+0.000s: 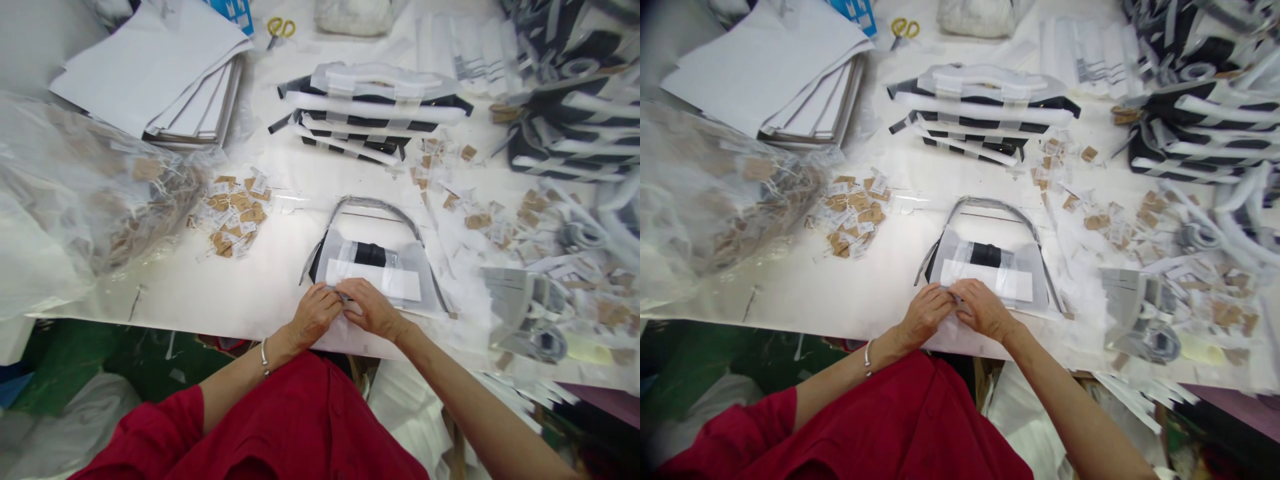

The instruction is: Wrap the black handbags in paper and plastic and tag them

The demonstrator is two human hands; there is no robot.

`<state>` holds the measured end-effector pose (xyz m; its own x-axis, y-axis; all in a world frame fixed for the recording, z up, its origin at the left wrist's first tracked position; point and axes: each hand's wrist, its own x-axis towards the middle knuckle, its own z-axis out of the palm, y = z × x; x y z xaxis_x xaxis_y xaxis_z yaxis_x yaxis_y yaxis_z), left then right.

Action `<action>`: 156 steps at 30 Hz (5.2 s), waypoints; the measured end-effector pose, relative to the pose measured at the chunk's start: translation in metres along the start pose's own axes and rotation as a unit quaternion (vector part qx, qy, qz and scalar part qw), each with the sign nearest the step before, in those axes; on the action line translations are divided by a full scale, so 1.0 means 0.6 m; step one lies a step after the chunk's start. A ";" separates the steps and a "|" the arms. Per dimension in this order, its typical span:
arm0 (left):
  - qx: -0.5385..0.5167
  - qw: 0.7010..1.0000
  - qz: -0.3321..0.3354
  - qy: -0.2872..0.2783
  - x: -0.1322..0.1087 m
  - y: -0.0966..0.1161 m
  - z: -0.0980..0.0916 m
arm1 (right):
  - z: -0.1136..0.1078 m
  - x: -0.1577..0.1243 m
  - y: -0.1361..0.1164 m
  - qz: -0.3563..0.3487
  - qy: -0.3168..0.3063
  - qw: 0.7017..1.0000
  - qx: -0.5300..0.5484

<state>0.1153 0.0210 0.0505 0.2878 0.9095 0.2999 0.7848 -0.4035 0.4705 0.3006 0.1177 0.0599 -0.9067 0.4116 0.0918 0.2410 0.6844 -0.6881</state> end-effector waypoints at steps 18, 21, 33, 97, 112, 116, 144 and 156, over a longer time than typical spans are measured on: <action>-0.115 0.987 -0.096 0.064 0.003 0.026 0.003 | 0.008 -0.010 0.015 -0.033 0.083 0.996 -0.009; -0.107 0.988 -0.097 0.057 -0.008 0.009 -0.004 | 0.010 -0.011 0.016 -0.052 0.098 0.993 -0.047; -0.099 0.988 -0.115 0.015 -0.001 0.005 0.040 | -0.004 -0.021 0.020 -0.113 0.107 0.984 -0.090; 0.065 0.950 -0.306 -0.010 0.067 0.014 0.072 | -0.018 0.058 0.016 0.236 0.037 0.945 -0.224; 0.118 0.984 -0.121 -0.054 0.060 0.050 0.048 | -0.053 0.116 0.057 0.385 -0.038 0.920 -0.069; 0.140 0.969 -0.165 -0.120 0.069 0.064 0.047 | -0.047 0.125 0.057 0.433 0.017 0.900 -0.048; 0.195 0.968 -0.114 -0.113 0.076 0.045 0.047 | -0.216 -0.504 0.068 0.597 0.500 0.596 0.195; 0.211 0.965 -0.112 -0.111 0.076 0.045 0.048 | -0.261 -0.505 0.119 0.602 0.403 0.663 0.191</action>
<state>0.1658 0.0546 0.0530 0.1586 0.9871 0.0231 0.9812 -0.1602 0.1081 0.6470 0.1362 0.0957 0.3784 0.8140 -0.4407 0.3772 -0.5704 -0.7296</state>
